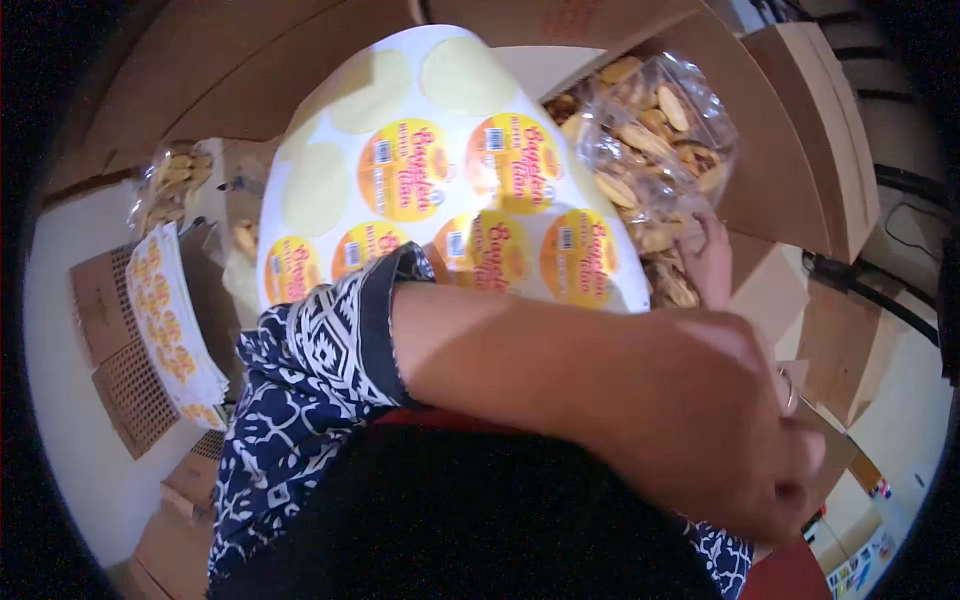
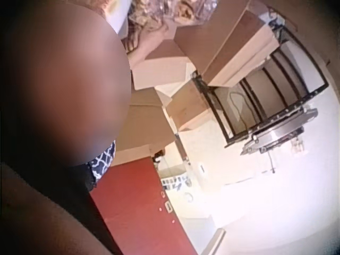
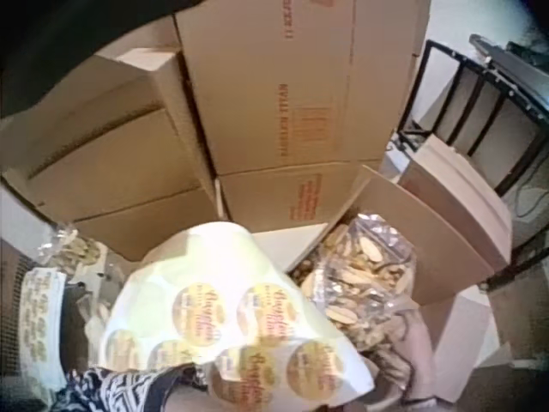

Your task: The person peels circular stickers from a sheet and applies them to clear plastic bags containing baguette-style bread. They then place the labeled bags into a cardboard box. The task involves repetitive peeling, sticking, and packing actions.

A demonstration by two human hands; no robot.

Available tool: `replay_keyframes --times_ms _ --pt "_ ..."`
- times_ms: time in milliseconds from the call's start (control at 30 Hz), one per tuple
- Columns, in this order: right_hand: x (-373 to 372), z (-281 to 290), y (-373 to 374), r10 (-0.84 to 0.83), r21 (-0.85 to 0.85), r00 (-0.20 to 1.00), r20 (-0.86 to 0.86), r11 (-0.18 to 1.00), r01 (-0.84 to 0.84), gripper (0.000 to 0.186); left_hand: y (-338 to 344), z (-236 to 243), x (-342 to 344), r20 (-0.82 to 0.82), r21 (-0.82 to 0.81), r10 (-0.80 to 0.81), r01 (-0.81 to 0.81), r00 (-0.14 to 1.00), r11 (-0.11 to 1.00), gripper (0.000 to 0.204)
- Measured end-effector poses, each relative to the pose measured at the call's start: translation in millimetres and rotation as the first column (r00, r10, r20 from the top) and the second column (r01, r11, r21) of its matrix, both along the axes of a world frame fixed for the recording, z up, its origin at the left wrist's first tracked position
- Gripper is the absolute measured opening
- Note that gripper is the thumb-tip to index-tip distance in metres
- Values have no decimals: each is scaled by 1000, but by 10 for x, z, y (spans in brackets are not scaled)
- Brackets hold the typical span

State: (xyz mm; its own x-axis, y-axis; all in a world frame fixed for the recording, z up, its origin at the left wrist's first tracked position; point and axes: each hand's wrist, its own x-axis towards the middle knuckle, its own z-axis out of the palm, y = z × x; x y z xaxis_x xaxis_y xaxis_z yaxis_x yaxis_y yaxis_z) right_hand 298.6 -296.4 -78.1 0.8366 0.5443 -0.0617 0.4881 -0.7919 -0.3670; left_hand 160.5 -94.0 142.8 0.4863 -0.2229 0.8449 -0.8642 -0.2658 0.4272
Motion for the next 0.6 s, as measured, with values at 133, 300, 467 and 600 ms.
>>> replay_keyframes --times_ms 133,300,467,600 --pt "-164 333 443 134 185 991 26 973 -137 40 149 89 -500 -327 -72 -84 64 941 995 29" --pt "-412 675 661 251 280 968 -6 930 -239 38 96 173 -901 -522 -48 74 -116 850 992 23" --pt "-559 705 682 264 282 964 -19 927 -248 37 107 189 -1235 -583 26 246 -284 774 958 19" --pt "-646 780 693 272 251 962 -35 934 -255 37 101 239 -1441 -602 107 383 -405 700 908 17"
